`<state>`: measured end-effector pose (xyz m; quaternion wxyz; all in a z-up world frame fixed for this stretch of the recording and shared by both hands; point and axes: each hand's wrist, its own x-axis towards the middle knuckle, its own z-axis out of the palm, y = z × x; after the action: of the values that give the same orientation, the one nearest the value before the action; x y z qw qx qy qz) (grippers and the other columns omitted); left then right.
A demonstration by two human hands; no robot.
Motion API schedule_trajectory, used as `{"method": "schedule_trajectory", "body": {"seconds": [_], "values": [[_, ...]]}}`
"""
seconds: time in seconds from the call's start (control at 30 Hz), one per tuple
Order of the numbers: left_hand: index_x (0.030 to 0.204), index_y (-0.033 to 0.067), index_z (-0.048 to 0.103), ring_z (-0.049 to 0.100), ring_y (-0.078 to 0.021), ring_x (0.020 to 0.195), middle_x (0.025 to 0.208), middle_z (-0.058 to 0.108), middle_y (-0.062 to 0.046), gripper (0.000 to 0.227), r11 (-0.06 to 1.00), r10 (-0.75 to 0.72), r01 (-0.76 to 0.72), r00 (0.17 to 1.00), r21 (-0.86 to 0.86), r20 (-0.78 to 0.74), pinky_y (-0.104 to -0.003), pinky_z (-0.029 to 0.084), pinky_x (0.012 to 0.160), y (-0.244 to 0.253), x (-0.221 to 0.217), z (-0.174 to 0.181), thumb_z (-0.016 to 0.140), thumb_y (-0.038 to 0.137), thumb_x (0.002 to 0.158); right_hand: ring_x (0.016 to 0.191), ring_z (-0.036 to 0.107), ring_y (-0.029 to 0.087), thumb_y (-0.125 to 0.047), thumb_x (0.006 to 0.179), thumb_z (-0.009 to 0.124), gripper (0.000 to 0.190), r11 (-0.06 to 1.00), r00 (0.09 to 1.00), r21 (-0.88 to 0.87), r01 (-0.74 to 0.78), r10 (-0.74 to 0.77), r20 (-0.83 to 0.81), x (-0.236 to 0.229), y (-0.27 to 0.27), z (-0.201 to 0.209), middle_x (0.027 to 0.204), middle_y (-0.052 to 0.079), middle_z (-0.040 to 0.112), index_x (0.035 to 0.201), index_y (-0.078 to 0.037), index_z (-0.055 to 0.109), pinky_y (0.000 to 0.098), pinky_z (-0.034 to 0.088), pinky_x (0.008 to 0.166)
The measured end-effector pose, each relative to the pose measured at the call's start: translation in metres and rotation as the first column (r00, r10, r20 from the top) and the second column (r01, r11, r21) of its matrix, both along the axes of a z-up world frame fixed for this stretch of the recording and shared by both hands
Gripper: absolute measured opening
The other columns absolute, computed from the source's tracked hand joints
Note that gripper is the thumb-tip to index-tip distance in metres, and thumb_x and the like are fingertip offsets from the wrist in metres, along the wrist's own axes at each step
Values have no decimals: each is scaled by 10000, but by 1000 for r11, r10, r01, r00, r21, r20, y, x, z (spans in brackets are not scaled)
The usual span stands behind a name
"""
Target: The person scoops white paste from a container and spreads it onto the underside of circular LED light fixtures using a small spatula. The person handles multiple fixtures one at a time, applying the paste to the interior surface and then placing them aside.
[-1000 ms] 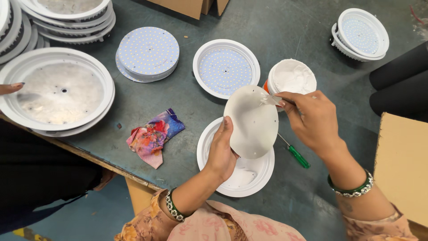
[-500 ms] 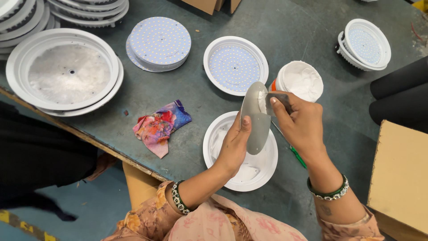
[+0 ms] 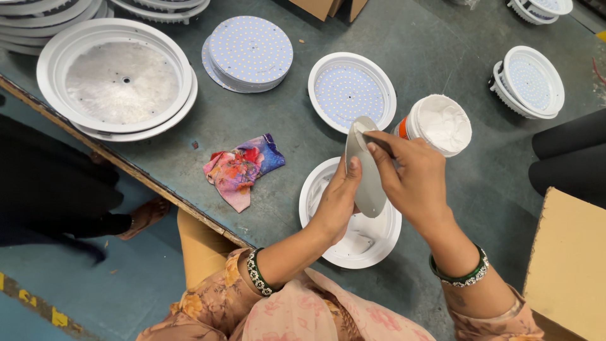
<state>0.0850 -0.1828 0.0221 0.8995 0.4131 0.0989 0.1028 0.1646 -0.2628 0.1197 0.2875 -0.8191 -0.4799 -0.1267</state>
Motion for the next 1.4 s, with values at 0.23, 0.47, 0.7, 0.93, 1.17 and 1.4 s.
{"method": "schedule_trajectory", "body": {"seconds": [0.23, 0.47, 0.7, 0.93, 1.17, 1.4], "values": [[1546, 129, 338, 615, -214, 1230, 1404, 546, -110, 849, 976, -35, 54, 995, -210, 91, -415, 587, 930, 8, -2, -8, 304, 740, 958, 824, 663, 209, -32, 922, 727, 310, 984, 963, -44, -172, 178, 201, -5, -11, -8, 961, 27, 766, 1205, -156, 748, 352, 473, 858], [1487, 116, 412, 635, -187, 1136, 1281, 583, -79, 851, 937, -85, 135, 983, -324, 162, -418, 591, 843, 18, -9, -3, 247, 777, 978, 810, 670, 170, -3, 891, 754, 339, 968, 942, -43, -246, 249, 226, -16, -20, -6, 995, -8, 777, 1202, -136, 732, 333, 459, 850], [1520, 153, 377, 622, -180, 1157, 1329, 570, -59, 881, 919, -115, 159, 983, -360, 142, -424, 604, 895, 21, -15, 7, 235, 786, 924, 773, 691, 157, 5, 881, 746, 352, 971, 957, -55, -231, 237, 166, -31, -32, -3, 897, -2, 761, 1212, -112, 724, 327, 470, 841], [1551, 138, 369, 608, -200, 1163, 1336, 556, -72, 928, 932, -113, 155, 983, -328, 144, -436, 549, 942, 28, -14, 8, 219, 814, 932, 723, 675, 162, -10, 870, 752, 334, 973, 968, -2, -231, 230, 102, -46, -33, -8, 886, 0, 756, 1188, -108, 725, 329, 487, 836], [1570, 105, 363, 599, -259, 1229, 1399, 565, -116, 920, 882, -129, 214, 967, -420, 221, -473, 533, 1001, 41, -27, 15, 237, 788, 966, 1049, 747, 137, -5, 890, 718, 236, 931, 914, -26, -365, 363, 182, -40, -44, -8, 1161, 17, 767, 1111, -90, 721, 325, 474, 873], [1590, 84, 326, 574, -294, 1318, 1490, 524, -155, 864, 901, -181, 264, 950, -345, 254, -505, 551, 1004, 45, -38, 27, 223, 713, 1007, 1098, 724, 103, -20, 884, 676, 234, 878, 831, -133, -460, 478, 285, -19, -59, 2, 1166, 2, 771, 1073, -135, 751, 339, 393, 934]]}}
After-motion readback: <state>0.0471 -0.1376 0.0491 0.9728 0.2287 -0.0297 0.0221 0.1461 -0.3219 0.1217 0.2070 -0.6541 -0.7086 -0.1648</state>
